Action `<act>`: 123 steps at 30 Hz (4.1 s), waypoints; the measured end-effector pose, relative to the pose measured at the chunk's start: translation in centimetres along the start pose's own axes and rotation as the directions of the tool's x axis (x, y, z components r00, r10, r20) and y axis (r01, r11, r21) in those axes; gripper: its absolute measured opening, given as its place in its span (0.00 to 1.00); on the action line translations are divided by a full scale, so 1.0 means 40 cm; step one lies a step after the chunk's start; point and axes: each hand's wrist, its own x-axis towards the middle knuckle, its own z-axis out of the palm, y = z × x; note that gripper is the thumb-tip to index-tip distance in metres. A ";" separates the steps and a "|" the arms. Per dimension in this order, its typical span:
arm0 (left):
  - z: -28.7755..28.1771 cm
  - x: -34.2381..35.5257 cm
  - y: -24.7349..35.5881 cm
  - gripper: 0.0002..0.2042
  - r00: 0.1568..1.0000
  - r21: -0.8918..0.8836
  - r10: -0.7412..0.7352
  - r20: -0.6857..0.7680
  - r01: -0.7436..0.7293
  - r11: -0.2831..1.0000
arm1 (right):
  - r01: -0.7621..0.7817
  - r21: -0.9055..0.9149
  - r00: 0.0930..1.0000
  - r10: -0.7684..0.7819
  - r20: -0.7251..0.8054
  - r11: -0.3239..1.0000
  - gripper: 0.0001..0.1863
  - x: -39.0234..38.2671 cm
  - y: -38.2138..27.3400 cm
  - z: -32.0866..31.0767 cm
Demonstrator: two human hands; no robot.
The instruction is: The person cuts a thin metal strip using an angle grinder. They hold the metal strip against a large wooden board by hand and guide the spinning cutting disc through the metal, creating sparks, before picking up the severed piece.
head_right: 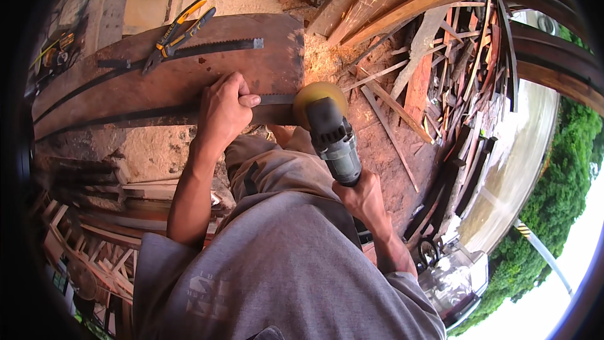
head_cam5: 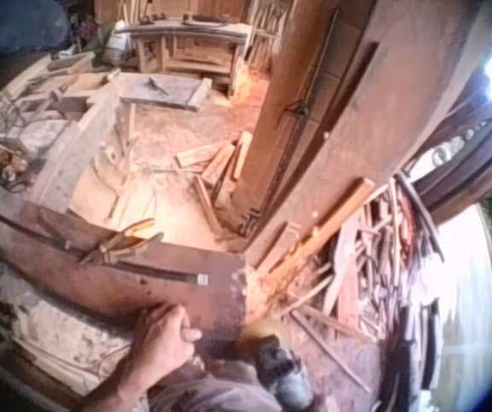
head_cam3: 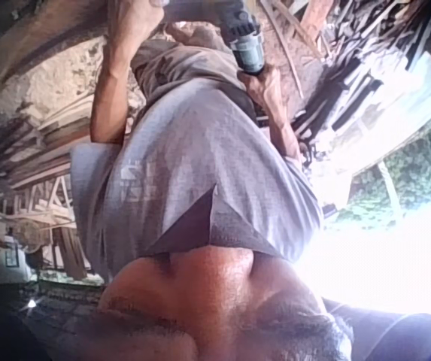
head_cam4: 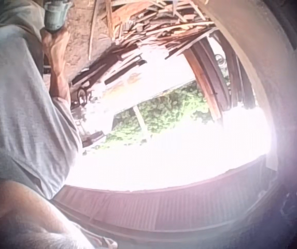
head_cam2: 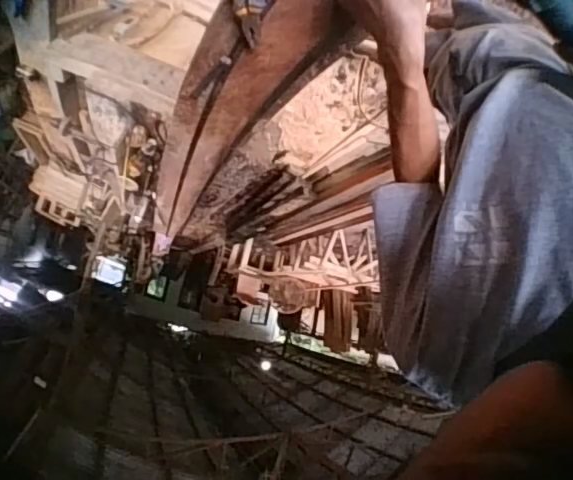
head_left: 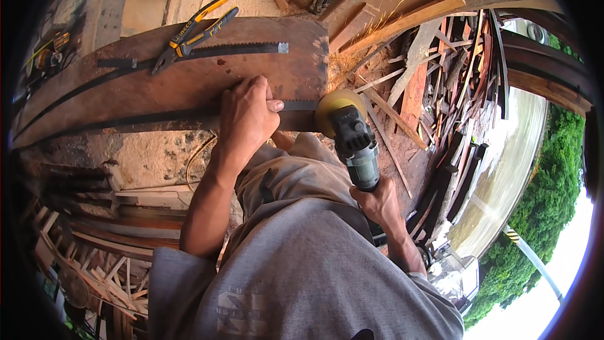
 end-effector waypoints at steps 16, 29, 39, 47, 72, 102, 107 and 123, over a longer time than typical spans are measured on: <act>0.001 0.002 0.004 0.11 1.000 0.020 0.011 -0.025 -0.011 1.000 | -0.006 -0.013 0.999 0.005 -0.054 1.000 0.14 0.003 0.005 -0.005; -0.045 0.015 -0.008 0.10 0.993 -0.145 -0.015 0.116 0.031 0.989 | 0.116 0.134 0.981 -0.092 -0.173 0.984 0.13 0.025 0.005 -0.012; 0.009 0.051 -0.030 0.10 0.973 0.059 0.164 -0.163 -0.157 0.986 | 0.083 0.137 0.988 -0.062 -0.144 0.987 0.12 0.087 -0.026 -0.023; 0.021 0.073 -0.033 0.09 0.966 0.032 0.176 -0.190 -0.173 0.984 | 0.037 0.121 0.991 -0.021 -0.134 0.992 0.15 0.103 -0.041 -0.029; -0.010 0.100 0.001 0.07 0.999 0.083 0.001 -0.038 0.002 0.997 | 0.057 0.028 0.996 -0.055 -0.072 0.998 0.15 0.120 -0.080 -0.058; -0.007 0.104 -0.005 0.06 1.000 0.073 0.009 -0.030 -0.007 0.997 | 0.016 -0.023 0.998 -0.017 -0.060 1.000 0.16 0.108 -0.072 -0.070; -0.005 0.099 -0.010 0.06 0.999 0.076 0.016 -0.041 -0.013 0.997 | 0.050 -0.018 0.996 -0.051 -0.074 0.999 0.16 0.104 -0.085 -0.071; -0.006 0.101 -0.001 0.09 0.996 0.097 0.037 -0.081 -0.029 0.995 | 0.054 -0.036 0.997 -0.056 -0.057 0.998 0.16 0.101 -0.084 -0.082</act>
